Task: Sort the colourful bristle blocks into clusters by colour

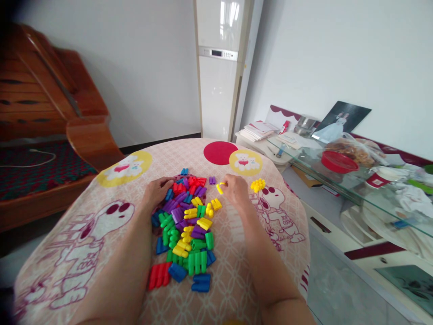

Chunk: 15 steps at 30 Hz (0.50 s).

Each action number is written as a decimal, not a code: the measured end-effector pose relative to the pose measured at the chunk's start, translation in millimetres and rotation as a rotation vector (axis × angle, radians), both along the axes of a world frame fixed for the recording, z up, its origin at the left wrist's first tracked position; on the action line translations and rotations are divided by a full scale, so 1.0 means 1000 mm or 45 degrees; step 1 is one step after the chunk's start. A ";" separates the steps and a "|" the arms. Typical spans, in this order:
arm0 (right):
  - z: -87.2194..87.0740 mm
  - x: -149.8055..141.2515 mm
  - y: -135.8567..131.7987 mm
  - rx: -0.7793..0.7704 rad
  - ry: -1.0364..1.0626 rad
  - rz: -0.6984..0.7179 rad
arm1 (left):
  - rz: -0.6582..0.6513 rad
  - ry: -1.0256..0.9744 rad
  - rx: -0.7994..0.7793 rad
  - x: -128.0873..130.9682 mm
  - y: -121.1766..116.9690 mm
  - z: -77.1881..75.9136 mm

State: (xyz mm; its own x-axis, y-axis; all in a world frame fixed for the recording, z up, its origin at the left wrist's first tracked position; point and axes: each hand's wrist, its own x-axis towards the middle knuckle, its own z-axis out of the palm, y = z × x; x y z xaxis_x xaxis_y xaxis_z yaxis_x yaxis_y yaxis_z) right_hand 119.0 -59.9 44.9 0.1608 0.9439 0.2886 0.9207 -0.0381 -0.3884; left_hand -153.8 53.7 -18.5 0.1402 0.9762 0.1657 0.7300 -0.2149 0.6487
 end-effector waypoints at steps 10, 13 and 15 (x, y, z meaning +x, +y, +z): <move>0.008 0.118 -0.033 0.012 -0.123 -0.913 | 0.020 0.000 -0.008 0.000 0.001 0.000; -0.008 0.125 -0.036 -0.054 -0.177 -0.956 | 0.011 -0.009 -0.005 0.001 0.000 -0.001; -0.019 0.128 -0.035 -0.131 -0.213 -0.885 | 0.010 -0.007 -0.008 0.001 -0.001 0.000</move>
State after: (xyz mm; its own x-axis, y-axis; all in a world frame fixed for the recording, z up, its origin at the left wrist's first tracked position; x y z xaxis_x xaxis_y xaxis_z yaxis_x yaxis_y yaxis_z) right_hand 247.1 -94.8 26.2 0.6954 0.6631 0.2768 0.7171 -0.6655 -0.2073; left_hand -152.8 53.0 -18.6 0.1319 0.9783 0.1599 0.7279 -0.2051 0.6543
